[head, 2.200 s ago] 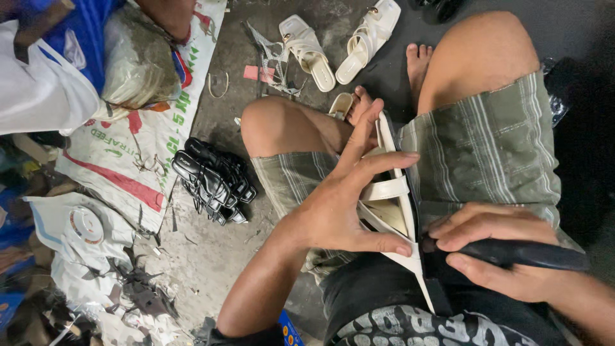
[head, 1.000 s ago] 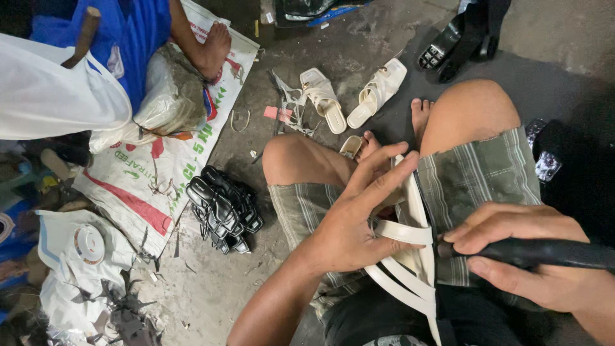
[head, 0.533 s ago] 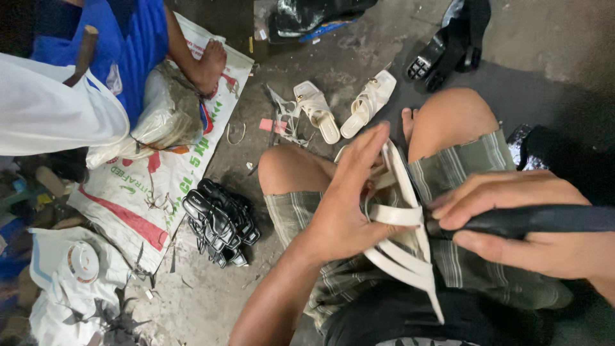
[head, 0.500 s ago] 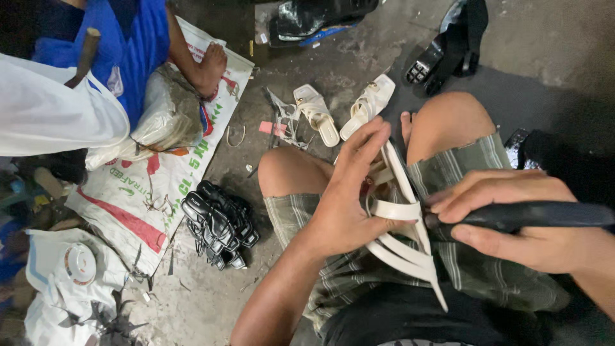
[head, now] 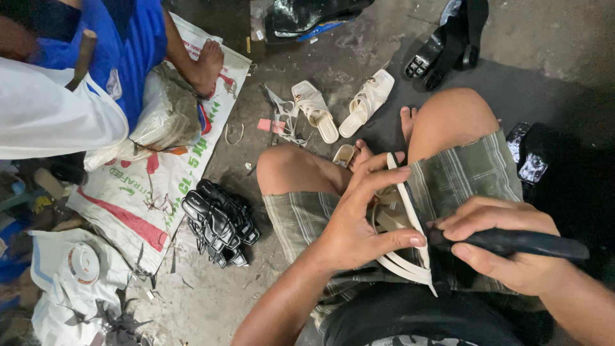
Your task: The person sits on the floor and repairs white sandals by attaching black insoles. They heat the insoles over a small gas burner, press them into the sandals, and use a hammer to secure the attachment. The process is repeated for multiple sandals.
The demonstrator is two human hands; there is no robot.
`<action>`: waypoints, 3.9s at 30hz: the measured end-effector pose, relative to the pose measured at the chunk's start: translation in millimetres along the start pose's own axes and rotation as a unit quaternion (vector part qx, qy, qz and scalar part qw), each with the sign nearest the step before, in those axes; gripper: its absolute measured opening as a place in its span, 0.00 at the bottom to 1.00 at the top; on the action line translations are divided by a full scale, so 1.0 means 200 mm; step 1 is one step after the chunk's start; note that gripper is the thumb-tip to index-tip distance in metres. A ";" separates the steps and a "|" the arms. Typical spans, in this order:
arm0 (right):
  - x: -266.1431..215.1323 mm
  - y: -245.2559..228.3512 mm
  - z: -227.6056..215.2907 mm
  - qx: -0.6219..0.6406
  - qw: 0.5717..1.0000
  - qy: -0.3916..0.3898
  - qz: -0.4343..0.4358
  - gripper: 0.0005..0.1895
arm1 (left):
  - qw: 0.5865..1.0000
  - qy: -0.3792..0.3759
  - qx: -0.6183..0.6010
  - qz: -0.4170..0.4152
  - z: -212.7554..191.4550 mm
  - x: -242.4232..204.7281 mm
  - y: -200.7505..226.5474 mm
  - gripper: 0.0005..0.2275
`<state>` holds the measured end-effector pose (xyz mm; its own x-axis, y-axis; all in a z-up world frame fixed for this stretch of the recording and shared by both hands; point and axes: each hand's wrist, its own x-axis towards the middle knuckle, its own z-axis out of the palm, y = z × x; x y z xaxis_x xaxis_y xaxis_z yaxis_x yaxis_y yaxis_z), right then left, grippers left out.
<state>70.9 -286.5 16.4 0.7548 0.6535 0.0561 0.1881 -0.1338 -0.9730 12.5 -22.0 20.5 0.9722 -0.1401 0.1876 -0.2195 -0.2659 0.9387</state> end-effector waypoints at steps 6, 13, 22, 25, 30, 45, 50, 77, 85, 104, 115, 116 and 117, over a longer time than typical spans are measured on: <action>0.07 -0.06 -0.15 -0.029 0.986 -0.160 -0.044 0.11 | 0.998 -0.021 -0.061 -0.021 0.04 -0.03 0.03 0.33; 0.11 -0.07 -0.15 0.005 0.987 -0.150 -0.049 0.10 | 1.000 -0.010 -0.024 0.006 -0.02 0.02 0.05 0.28; 0.06 -0.07 -0.11 -0.028 0.991 -0.056 -0.114 0.09 | 0.999 0.020 -0.034 0.028 0.01 0.04 0.08 0.23; 0.08 -0.09 -0.12 -0.013 0.995 -0.036 -0.094 0.09 | 0.999 0.010 -0.037 0.011 0.00 0.06 0.10 0.19; 0.10 -0.14 -0.14 -0.031 0.992 -0.065 -0.106 0.09 | 0.999 0.015 -0.034 -0.016 0.01 0.04 0.13 0.16; 0.21 -0.27 -0.19 0.031 0.989 -0.139 -0.048 0.10 | 0.982 0.007 -0.185 -0.034 0.01 0.03 0.25 0.10; 0.23 -0.38 -0.18 -0.057 0.974 -0.084 -0.205 0.09 | 0.983 0.010 -0.174 -0.050 -0.15 0.11 0.38 0.30; -0.14 0.04 0.06 0.098 0.988 -0.120 0.000 0.09 | 0.989 -0.103 -0.108 -0.008 0.05 -0.19 -0.01 0.18; -0.25 0.07 0.06 0.108 0.985 -0.135 0.025 0.09 | 0.970 -0.101 -0.219 -0.009 0.13 -0.24 -0.05 0.08; -0.30 -0.01 0.02 0.179 0.955 -0.223 0.077 0.09 | 0.985 -0.152 0.008 -0.082 0.11 -0.28 0.06 0.40; -0.31 0.10 0.02 0.168 0.945 -0.217 0.179 0.11 | 0.974 -0.214 -0.040 -0.061 0.09 -0.31 0.06 0.35; -0.31 0.11 0.02 0.153 0.946 -0.226 0.176 0.12 | 0.972 -0.222 -0.042 -0.061 0.08 -0.31 0.06 0.34; -0.31 0.11 0.01 0.137 0.947 -0.234 0.172 0.12 | 0.971 -0.229 -0.043 -0.061 0.08 -0.30 0.05 0.33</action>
<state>26.6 -328.7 -9.8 0.3678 0.8737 -0.3183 -0.2370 -0.2430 -0.9406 -50.4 -31.4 14.6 0.8477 -0.5275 -0.0561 -0.0787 -0.2296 0.9701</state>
